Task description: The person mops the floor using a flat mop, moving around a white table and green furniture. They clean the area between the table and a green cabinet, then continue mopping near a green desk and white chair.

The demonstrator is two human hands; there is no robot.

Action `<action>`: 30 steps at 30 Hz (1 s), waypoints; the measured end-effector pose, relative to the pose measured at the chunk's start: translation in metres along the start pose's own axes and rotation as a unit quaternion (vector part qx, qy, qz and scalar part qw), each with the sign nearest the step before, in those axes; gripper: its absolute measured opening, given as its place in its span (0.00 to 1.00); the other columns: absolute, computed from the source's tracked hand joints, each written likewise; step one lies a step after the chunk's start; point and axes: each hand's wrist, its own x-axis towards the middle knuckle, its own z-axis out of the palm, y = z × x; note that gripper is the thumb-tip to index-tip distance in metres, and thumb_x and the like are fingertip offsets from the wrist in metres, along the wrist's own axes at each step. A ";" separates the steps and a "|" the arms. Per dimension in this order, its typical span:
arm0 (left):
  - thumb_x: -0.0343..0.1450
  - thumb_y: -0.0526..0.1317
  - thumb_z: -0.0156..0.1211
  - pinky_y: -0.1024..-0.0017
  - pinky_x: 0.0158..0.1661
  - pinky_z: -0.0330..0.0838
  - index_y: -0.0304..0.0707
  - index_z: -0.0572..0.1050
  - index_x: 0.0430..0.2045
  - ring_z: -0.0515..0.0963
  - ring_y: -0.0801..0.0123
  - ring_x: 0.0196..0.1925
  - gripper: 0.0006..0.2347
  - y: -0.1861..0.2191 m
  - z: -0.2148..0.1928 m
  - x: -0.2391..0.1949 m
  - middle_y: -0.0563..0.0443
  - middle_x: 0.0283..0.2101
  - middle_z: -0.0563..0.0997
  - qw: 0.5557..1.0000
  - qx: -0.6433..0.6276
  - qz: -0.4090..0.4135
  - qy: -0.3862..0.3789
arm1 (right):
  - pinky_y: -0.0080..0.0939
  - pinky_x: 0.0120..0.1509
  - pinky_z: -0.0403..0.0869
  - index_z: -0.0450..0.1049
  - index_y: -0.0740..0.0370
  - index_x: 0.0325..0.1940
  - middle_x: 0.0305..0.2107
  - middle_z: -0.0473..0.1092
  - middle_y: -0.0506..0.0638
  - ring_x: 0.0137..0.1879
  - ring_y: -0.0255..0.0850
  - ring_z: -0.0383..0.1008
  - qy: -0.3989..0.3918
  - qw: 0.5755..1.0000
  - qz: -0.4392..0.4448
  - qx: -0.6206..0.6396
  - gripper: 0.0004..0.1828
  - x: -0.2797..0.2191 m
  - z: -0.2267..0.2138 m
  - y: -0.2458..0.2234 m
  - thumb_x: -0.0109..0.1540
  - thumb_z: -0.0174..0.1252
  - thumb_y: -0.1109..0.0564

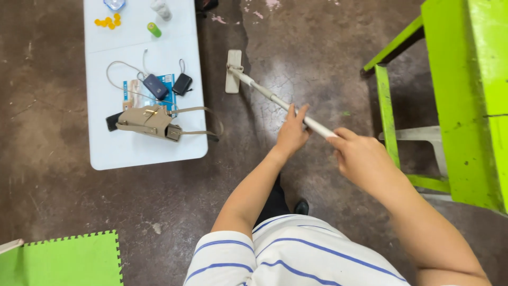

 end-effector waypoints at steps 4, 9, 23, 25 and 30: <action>0.70 0.45 0.62 0.43 0.53 0.76 0.53 0.72 0.52 0.78 0.25 0.54 0.16 0.045 0.044 -0.040 0.24 0.67 0.60 1.000 0.007 0.014 0.005 | 0.48 0.41 0.83 0.79 0.46 0.49 0.49 0.76 0.45 0.41 0.49 0.84 0.023 0.998 0.012 -0.051 0.16 -0.084 -0.033 -0.004 0.58 0.57 0.58; 0.70 0.52 0.58 0.48 0.36 0.76 0.40 0.73 0.35 0.81 0.35 0.33 0.15 0.096 0.047 -0.091 0.33 0.44 0.74 0.993 0.069 0.093 -0.009 | 0.44 0.30 0.73 0.74 0.52 0.48 0.43 0.72 0.40 0.28 0.44 0.77 0.105 0.989 -0.006 -0.104 0.13 -0.154 -0.066 -0.020 0.58 0.60 0.56; 0.71 0.46 0.63 0.37 0.60 0.67 0.40 0.62 0.61 0.68 0.20 0.62 0.25 -0.010 -0.026 0.005 0.18 0.69 0.55 0.999 -0.053 -0.002 -0.001 | 0.46 0.29 0.78 0.76 0.51 0.36 0.28 0.72 0.47 0.29 0.47 0.80 0.158 0.984 -0.003 -0.086 0.09 0.037 0.057 -0.033 0.57 0.57 0.48; 0.69 0.40 0.63 0.36 0.62 0.65 0.41 0.55 0.70 0.64 0.21 0.67 0.33 -0.024 -0.052 0.011 0.17 0.72 0.50 0.999 -0.021 -0.047 -0.013 | 0.49 0.28 0.78 0.77 0.53 0.36 0.27 0.72 0.48 0.28 0.49 0.80 0.149 0.987 -0.005 -0.063 0.08 0.092 0.073 -0.032 0.58 0.57 0.51; 0.71 0.43 0.62 0.37 0.63 0.63 0.35 0.53 0.72 0.61 0.23 0.70 0.34 -0.065 -0.118 0.044 0.18 0.73 0.50 0.993 -0.050 -0.102 -0.007 | 0.52 0.32 0.79 0.78 0.56 0.39 0.28 0.74 0.50 0.30 0.52 0.81 0.164 0.985 0.033 -0.051 0.09 0.258 0.119 -0.013 0.57 0.62 0.53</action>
